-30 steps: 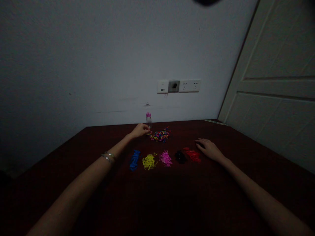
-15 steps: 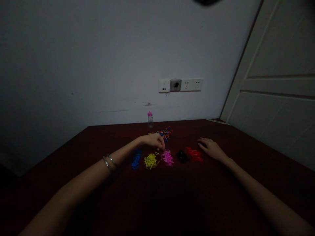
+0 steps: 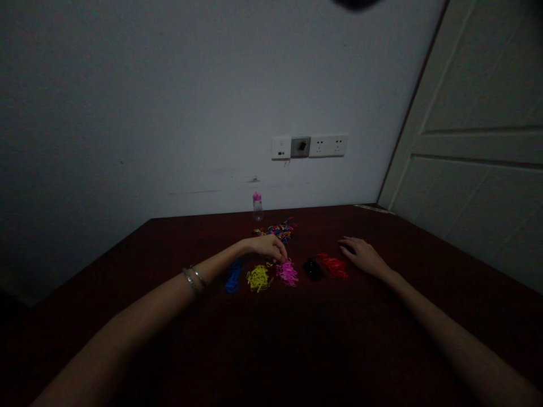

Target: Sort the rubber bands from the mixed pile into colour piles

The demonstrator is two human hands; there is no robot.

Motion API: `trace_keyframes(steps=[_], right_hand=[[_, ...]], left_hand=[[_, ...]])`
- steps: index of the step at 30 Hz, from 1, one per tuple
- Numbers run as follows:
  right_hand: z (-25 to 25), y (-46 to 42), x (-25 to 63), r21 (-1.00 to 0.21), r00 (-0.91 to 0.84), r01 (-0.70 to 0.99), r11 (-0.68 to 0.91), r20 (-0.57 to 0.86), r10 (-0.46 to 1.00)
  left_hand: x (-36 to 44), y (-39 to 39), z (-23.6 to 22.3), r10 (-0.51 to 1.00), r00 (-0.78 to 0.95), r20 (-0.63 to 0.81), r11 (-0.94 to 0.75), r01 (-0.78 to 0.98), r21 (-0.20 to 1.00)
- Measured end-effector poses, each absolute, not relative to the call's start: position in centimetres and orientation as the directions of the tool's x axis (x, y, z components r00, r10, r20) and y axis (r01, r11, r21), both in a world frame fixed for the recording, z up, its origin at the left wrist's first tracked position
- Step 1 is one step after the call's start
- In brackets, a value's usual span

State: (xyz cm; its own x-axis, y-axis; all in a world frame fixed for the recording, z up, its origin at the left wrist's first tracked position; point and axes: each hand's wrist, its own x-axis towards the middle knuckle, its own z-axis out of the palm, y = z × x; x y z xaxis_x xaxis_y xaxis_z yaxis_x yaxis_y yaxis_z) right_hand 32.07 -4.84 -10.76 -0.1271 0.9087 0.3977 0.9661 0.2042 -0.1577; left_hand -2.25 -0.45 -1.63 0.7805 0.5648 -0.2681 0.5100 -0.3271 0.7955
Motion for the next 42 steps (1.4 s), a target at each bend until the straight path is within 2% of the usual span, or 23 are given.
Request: trace_keyframes(steps=[3, 6, 8, 10, 12, 15, 20, 25, 33, 37, 39, 42], right_hand=[[-10.8, -4.8, 32.0, -0.150, -0.126, 0.968, 0.199, 0.392, 0.911], [-10.8, -4.8, 32.0, -0.147, -0.125, 0.969, 0.198, 0.399, 0.908], [-10.8, -4.8, 31.9, -0.156, -0.121, 0.967, 0.201, 0.413, 0.903], [-10.7, -4.8, 31.8, -0.168, -0.116, 0.964, 0.204, 0.426, 0.897], [-10.7, -4.9, 31.7, -0.171, -0.112, 0.964, 0.202, 0.428, 0.897], [-10.5, -5.0, 31.6, -0.174, -0.099, 0.967, 0.187, 0.420, 0.902], [-10.5, -5.1, 31.7, -0.190, -0.088, 0.965, 0.180, 0.412, 0.907], [-10.5, -5.1, 32.0, -0.182, -0.091, 0.968, 0.173, 0.391, 0.916], [-9.8, -4.6, 31.7, -0.169, -0.125, 0.966, 0.195, 0.354, 0.927], [-8.7, -3.7, 29.9, -0.139, -0.116, 0.973, 0.186, 0.403, 0.908], [-8.0, -2.9, 28.5, -0.127, -0.154, 0.965, 0.229, 0.431, 0.889], [-7.1, -1.5, 26.1, -0.115, -0.277, 0.931, 0.347, 0.398, 0.874]], left_hand=[[-3.3, 1.7, -2.3, 0.651, 0.718, -0.247, -0.277, 0.528, 0.803], [-5.7, 4.5, -2.9, 0.812, 0.570, -0.125, -0.208, 0.482, 0.851], [-7.7, 6.3, -3.5, 0.941, 0.338, 0.021, -0.149, 0.357, 0.922], [-10.0, 7.7, -4.0, 0.992, 0.083, 0.099, -0.115, 0.214, 0.970], [-12.1, 8.4, -4.6, 0.986, -0.117, 0.121, -0.110, 0.101, 0.989], [-14.3, 8.6, -5.5, 0.957, -0.271, 0.105, -0.090, 0.068, 0.994], [-15.0, 8.4, -6.4, 0.950, -0.290, 0.116, -0.070, 0.165, 0.984], [-14.6, 8.7, -7.1, 0.943, -0.272, 0.189, -0.110, 0.282, 0.953], [-14.5, 8.5, -7.4, 0.938, -0.252, 0.238, -0.141, 0.350, 0.926], [-14.5, 8.8, -7.7, 0.938, -0.236, 0.255, -0.153, 0.380, 0.912], [-14.6, 9.0, -7.9, 0.937, -0.222, 0.268, -0.164, 0.399, 0.902], [-14.7, 9.0, -8.2, 0.937, -0.198, 0.288, -0.186, 0.418, 0.889]])
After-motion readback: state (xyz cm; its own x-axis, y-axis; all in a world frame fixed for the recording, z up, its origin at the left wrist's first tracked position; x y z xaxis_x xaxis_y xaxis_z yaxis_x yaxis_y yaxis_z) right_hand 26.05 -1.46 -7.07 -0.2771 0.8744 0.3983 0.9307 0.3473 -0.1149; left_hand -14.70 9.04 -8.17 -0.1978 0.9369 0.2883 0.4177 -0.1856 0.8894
